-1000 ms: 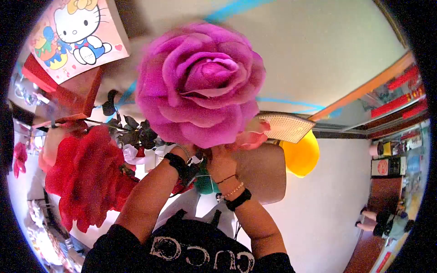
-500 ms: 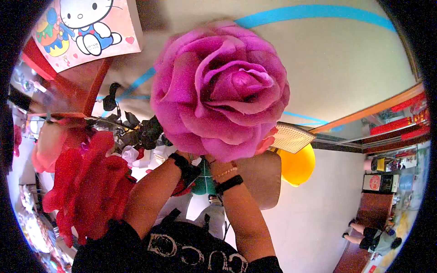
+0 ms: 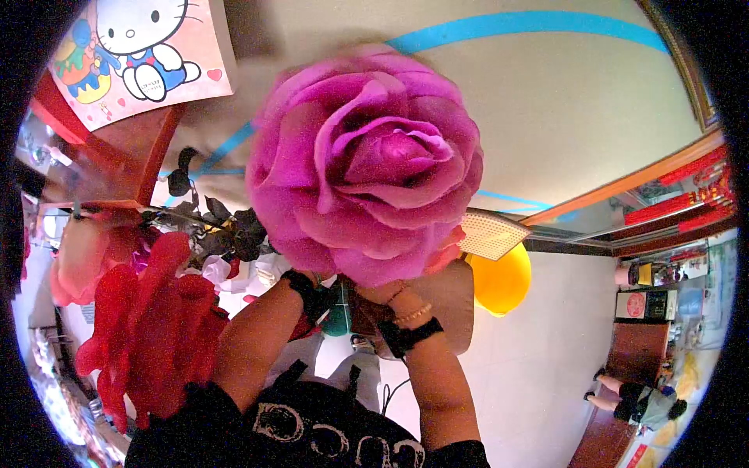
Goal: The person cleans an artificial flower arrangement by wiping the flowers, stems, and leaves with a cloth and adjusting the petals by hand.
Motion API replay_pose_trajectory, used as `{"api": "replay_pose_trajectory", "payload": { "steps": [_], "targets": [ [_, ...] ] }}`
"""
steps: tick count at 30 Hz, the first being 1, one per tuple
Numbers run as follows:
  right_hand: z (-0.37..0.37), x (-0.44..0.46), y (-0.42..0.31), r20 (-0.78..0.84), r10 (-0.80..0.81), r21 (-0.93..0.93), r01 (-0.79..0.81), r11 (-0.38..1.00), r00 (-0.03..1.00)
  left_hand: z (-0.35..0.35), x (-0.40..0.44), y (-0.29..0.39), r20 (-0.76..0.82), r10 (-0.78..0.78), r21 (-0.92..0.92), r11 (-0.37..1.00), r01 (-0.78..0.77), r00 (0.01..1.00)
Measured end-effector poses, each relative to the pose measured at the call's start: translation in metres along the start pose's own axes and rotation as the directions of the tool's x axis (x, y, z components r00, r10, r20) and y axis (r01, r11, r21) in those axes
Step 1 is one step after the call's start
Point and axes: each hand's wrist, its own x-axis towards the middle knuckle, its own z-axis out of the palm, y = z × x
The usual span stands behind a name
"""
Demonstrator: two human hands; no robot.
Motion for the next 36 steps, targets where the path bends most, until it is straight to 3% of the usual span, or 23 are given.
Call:
{"api": "replay_pose_trajectory", "payload": {
  "steps": [2,6,7,8,9,12,13,14,16,17,18,20,22,24,26,27,28,29,32,34,36],
  "targets": [
    [-0.014,-0.003,-0.006,-0.119,0.019,0.014,-0.017,1.000,0.993,-0.005,0.002,-0.005,0.049,0.087,-0.004,0.996,-0.087,0.995],
    [0.048,-0.014,0.025,-0.353,0.105,0.097,-0.075,0.992,0.930,0.005,0.004,0.000,-0.118,0.069,0.045,0.997,-0.064,0.991],
    [0.068,-0.013,0.032,-0.315,-0.010,-0.243,-0.071,0.967,0.949,0.005,0.004,-0.002,-0.163,0.062,0.056,0.997,-0.054,0.985],
    [0.088,-0.011,0.036,-0.238,-0.105,-0.554,-0.046,0.831,0.965,-0.001,0.005,-0.005,-0.169,0.060,0.055,0.997,-0.051,0.984],
    [0.099,0.005,0.032,-0.323,0.139,-0.154,-0.197,0.968,0.936,-0.007,0.006,-0.009,0.098,0.345,0.439,0.827,-0.351,0.934],
    [0.111,0.021,0.030,-0.207,0.177,-0.123,-0.206,0.971,0.962,-0.020,0.007,-0.011,0.526,0.371,0.622,0.446,-0.644,0.765],
    [0.110,0.021,0.031,-0.140,0.182,-0.112,-0.199,0.974,0.973,-0.023,0.006,-0.011,0.571,0.365,0.613,0.408,-0.677,0.736],
    [0.108,0.021,0.032,-0.081,0.182,-0.098,-0.190,0.977,0.980,-0.025,0.007,-0.012,0.528,0.348,0.613,0.475,-0.631,0.775],
    [0.101,0.020,0.036,-0.016,0.166,-0.072,-0.166,0.983,0.986,-0.027,0.007,-0.013,0.313,0.276,0.522,0.749,-0.407,0.909],
    [0.099,0.017,0.039,0.015,0.151,-0.059,-0.150,0.987,0.988,-0.028,0.007,-0.012,0.159,0.186,0.383,0.894,-0.234,0.970],
    [0.097,0.013,0.042,0.052,0.130,-0.037,-0.128,0.991,0.990,-0.028,0.008,-0.011,0.060,0.114,0.272,0.954,-0.127,0.992],
    [0.098,-0.003,0.050,0.175,0.085,0.044,-0.094,0.995,0.981,-0.032,0.013,-0.011,-0.002,0.061,0.203,0.977,-0.059,0.998],
    [0.092,-0.022,0.055,0.415,0.032,0.223,-0.136,0.965,0.909,-0.042,0.019,-0.011,0.012,0.071,0.255,0.964,-0.072,0.997],
    [0.072,-0.039,0.047,0.625,-0.040,0.368,-0.249,0.896,0.780,-0.056,0.025,-0.014,0.040,0.092,0.367,0.925,-0.100,0.995],
    [0.032,-0.043,0.022,0.655,-0.014,0.342,-0.280,0.897,0.755,-0.080,0.038,-0.028,0.052,0.101,0.545,0.831,-0.113,0.994],
    [0.024,-0.050,0.017,0.464,0.118,0.283,-0.273,0.920,0.878,-0.095,0.048,-0.037,0.052,0.095,0.644,0.758,-0.107,0.994],
    [0.023,-0.054,0.018,0.354,0.175,0.249,-0.273,0.929,0.919,-0.101,0.052,-0.042,0.053,0.090,0.731,0.675,-0.100,0.995],
    [0.023,-0.057,0.018,0.238,0.229,0.216,-0.281,0.935,0.944,-0.106,0.057,-0.049,-0.037,0.001,0.532,0.846,0.019,0.999],
    [0.043,-0.062,0.033,0.013,0.401,0.204,-0.394,0.896,0.916,-0.094,0.059,-0.059,-0.175,-0.051,0.195,0.977,0.085,0.983],
    [0.070,-0.062,0.043,-0.209,0.390,0.435,-0.272,0.858,0.897,-0.107,0.069,-0.070,-0.154,-0.026,0.269,0.961,0.067,0.988],
    [0.077,-0.056,0.041,-0.203,0.416,0.372,-0.323,0.870,0.887,-0.087,0.060,-0.064,-0.127,-0.035,0.212,0.975,0.062,0.991]
  ]
}}
